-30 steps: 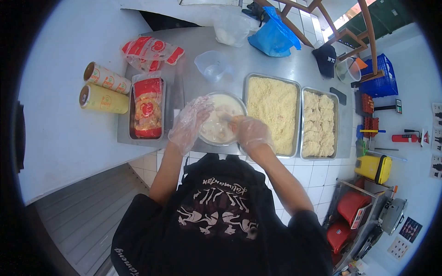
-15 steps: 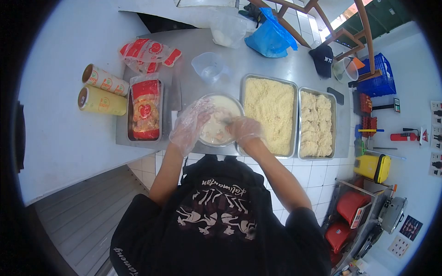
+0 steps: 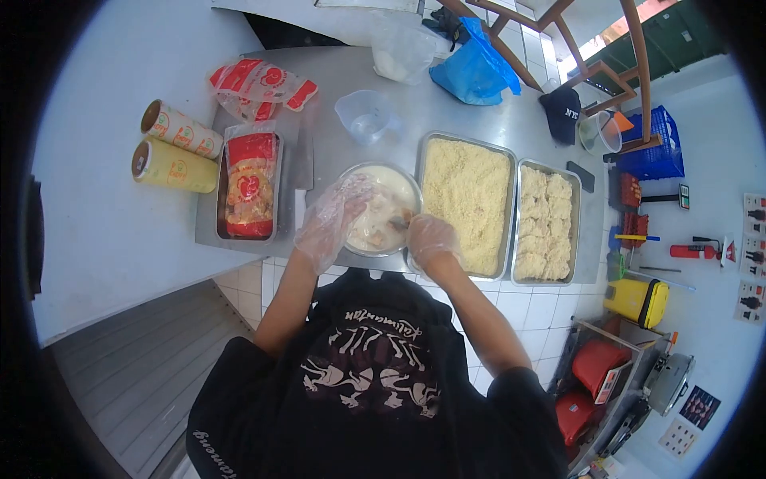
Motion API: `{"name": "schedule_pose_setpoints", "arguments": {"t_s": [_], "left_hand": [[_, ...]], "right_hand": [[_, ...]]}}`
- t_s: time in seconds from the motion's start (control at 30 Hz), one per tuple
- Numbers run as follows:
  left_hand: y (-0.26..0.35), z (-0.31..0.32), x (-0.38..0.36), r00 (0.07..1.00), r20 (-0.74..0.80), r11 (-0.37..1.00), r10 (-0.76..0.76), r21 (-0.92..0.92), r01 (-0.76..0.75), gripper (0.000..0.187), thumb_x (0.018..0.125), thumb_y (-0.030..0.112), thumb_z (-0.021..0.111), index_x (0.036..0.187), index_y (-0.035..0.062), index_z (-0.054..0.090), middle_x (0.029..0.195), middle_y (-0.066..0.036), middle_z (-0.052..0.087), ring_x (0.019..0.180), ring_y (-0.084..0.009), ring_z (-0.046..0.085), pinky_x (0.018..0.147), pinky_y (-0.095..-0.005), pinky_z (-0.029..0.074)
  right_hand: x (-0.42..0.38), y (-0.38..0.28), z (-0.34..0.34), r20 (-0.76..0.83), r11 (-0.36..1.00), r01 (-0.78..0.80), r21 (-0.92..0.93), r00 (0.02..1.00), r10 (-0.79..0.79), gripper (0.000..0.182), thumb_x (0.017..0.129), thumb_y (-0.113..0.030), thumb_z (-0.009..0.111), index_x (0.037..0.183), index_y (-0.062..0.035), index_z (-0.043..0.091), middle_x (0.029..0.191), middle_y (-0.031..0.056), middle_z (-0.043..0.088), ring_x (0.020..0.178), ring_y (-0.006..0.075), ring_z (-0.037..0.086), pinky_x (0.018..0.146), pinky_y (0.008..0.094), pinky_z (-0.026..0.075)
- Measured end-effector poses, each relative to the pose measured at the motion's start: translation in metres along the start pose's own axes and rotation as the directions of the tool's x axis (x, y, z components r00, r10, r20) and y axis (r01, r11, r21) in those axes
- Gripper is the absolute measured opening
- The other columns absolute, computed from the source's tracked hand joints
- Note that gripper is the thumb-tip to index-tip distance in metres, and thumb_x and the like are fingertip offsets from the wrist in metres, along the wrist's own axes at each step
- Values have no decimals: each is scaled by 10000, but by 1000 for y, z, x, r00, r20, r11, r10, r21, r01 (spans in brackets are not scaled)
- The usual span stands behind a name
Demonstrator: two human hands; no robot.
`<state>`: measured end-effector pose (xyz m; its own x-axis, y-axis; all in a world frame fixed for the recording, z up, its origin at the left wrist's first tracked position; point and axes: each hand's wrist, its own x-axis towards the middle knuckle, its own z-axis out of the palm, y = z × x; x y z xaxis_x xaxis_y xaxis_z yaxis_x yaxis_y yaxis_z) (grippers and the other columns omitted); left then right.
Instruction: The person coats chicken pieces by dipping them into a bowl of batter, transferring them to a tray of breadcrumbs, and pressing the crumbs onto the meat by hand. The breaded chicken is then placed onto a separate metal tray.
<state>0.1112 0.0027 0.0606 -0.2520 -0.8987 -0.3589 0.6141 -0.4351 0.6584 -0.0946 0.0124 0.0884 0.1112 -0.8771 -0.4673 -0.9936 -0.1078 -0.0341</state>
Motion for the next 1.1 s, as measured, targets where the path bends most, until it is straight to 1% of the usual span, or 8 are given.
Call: {"name": "schedule_pose_setpoints", "arguments": {"t_s": [0.53, 0.6, 0.73, 0.8, 0.93, 1.0, 1.03, 1.1], "left_hand": [[15, 11, -10, 999, 9, 998, 49, 28, -49, 424, 1037, 172, 474, 1406, -31, 429, 1361, -170, 547, 1250, -248, 561, 1092, -329, 415], [18, 12, -9, 994, 12, 931, 104, 349, -102, 429, 1042, 185, 470, 1408, -34, 424, 1361, -175, 544, 1252, -252, 560, 1091, -333, 417], [11, 4, -6, 998, -51, 995, 34, 97, -29, 427, 1046, 190, 465, 1410, -29, 423, 1364, -166, 545, 1248, -249, 562, 1087, -332, 416], [0, -14, 1, 930, 242, 657, 276, 659, -366, 431, 1040, 191, 475, 1411, -22, 426, 1369, -157, 545, 1243, -248, 563, 1087, -334, 410], [8, -1, -5, 961, 147, 768, 235, 578, -276, 297, 981, 105, 548, 1259, 49, 635, 1343, -102, 590, 1274, -261, 517, 1092, -357, 415], [19, 17, -12, 998, -58, 999, 4, 35, -2, 272, 983, 160, 549, 1210, 91, 681, 1349, -98, 587, 1285, -302, 492, 1116, -395, 375], [13, 9, -8, 999, -55, 999, 3, 34, -1, 272, 983, 160, 549, 1210, 91, 681, 1349, -98, 587, 1285, -302, 492, 1116, -395, 375], [2, -11, 0, 955, 176, 781, 239, 550, -296, 318, 993, 148, 535, 1285, 51, 614, 1374, -112, 565, 1278, -263, 514, 1113, -367, 390]], "right_hand": [[-4, 8, -31, -35, 1000, -23, -7, 999, 23, 231, 905, -170, 542, 919, -37, 730, 936, 186, 725, 898, 319, 722, 754, 403, 581], [-10, 8, -33, -32, 1000, -9, -2, 999, 9, 228, 903, -166, 544, 915, -36, 731, 929, 185, 728, 899, 322, 722, 762, 410, 580], [3, 3, 10, 1, 998, 13, -56, 1000, -13, 225, 902, -160, 543, 905, -35, 730, 907, 179, 730, 881, 314, 725, 756, 411, 580], [10, 5, 19, 2, 998, 25, -57, 1000, -24, 226, 904, -158, 539, 902, -35, 730, 899, 175, 730, 872, 310, 726, 749, 410, 581], [-4, 6, -19, -15, 1000, -4, 9, 1000, 4, 224, 903, -155, 539, 904, -38, 729, 921, 181, 730, 883, 308, 727, 752, 406, 581], [-10, 4, -20, -16, 1000, 11, 15, 1000, -11, 223, 903, -155, 540, 908, -37, 728, 930, 183, 730, 888, 308, 727, 754, 404, 581], [-12, 0, -15, 1, 999, 31, -32, 1000, -31, 222, 903, -155, 540, 912, -35, 726, 930, 181, 730, 883, 308, 728, 749, 402, 581], [-7, -2, -3, 18, 996, 48, -81, 999, -47, 222, 903, -156, 540, 917, -32, 724, 930, 180, 730, 878, 307, 728, 744, 400, 582]]}}
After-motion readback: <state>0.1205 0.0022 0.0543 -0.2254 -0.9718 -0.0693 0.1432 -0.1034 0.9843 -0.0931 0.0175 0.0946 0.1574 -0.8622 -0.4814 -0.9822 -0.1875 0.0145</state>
